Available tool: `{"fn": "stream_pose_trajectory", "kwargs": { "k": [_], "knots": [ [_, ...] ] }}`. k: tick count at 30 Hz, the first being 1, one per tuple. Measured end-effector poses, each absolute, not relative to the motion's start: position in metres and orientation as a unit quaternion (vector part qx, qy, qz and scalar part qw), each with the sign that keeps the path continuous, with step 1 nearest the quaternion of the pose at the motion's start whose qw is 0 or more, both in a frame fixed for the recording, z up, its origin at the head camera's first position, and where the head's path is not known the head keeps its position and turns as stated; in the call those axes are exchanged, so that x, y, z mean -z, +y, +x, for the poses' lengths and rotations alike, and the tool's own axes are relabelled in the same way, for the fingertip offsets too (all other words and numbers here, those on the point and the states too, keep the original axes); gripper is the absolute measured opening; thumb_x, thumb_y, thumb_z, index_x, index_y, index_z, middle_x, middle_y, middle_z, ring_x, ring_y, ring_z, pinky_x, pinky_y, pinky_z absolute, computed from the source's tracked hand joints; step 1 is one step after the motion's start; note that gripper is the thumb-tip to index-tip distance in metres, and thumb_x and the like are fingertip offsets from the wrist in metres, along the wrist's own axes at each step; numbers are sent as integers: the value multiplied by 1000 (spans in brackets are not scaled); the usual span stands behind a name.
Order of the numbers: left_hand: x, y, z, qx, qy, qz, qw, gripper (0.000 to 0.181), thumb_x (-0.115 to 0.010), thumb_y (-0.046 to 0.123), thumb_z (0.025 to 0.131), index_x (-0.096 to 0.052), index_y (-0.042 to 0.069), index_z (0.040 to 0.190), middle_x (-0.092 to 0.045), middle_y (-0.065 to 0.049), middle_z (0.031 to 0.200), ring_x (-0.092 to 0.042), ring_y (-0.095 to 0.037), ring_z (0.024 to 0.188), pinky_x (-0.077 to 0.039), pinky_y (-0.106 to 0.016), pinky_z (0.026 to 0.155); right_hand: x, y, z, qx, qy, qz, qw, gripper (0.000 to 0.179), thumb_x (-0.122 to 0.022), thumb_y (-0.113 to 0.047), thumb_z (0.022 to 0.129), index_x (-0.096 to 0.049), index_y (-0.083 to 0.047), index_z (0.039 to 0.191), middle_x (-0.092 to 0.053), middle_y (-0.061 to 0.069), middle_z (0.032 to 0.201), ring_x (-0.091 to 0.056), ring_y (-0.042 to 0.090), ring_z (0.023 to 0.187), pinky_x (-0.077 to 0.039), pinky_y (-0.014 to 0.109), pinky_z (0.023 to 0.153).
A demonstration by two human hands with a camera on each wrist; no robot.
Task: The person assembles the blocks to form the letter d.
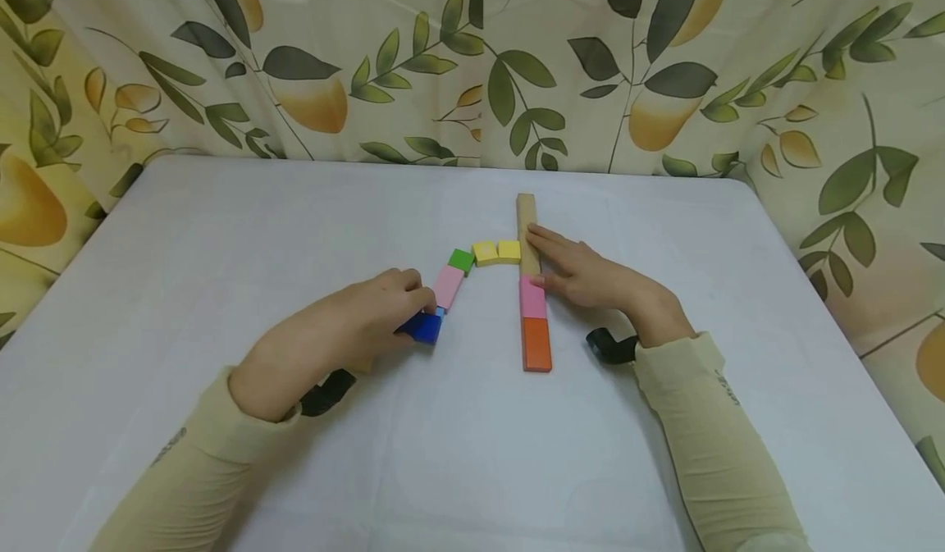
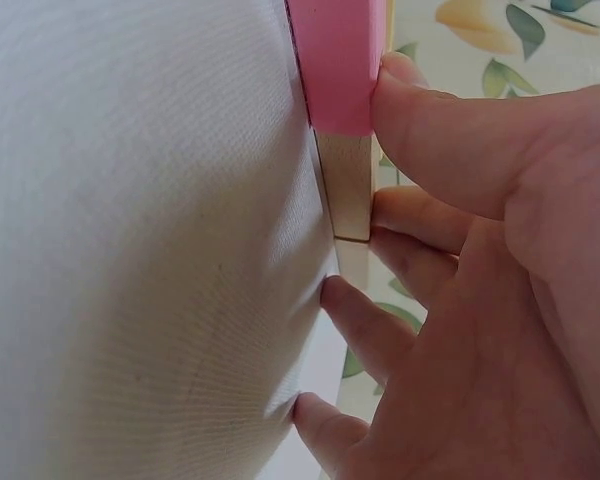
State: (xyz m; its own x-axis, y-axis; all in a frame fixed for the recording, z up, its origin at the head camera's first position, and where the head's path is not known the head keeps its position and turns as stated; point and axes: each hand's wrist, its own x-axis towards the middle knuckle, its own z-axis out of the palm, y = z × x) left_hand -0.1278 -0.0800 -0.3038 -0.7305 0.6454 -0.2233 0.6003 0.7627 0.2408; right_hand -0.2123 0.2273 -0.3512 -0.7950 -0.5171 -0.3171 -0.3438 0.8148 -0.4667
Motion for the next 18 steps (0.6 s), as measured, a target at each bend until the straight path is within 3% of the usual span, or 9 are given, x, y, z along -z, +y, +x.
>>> {"fn": "stream_pose_trajectory", "kwargs": {
  "k": [6,12,18],
  "knots": [
    [309,-70,-125,-61,920,368,117,35,-76,18,87,-62,11,118,-59,-8,114,-57,-21,107,-55,-32,89,350,229,-212,197,926,-238,217,72,-51,-29,103,-11,-8,159,-3,11,168,-5,37,154,-1,67,119],
    [313,-55,-126,-41,920,362,145,38,-78,20,86,-64,12,120,-60,-7,115,-57,-21,110,-54,-32,93,352,228,-212,199,926,-236,219,72,-51,-28,102,-12,-7,159,-3,11,168,-5,37,154,-1,66,119],
    [317,-51,-126,-42,913,381,139,37,-80,18,84,-66,11,118,-61,-6,109,-58,-21,104,-55,-31,91,351,228,-212,199,926,-239,214,71,-51,-26,102,-13,-6,159,-5,12,168,-7,37,154,-2,66,119]
  ]
}}
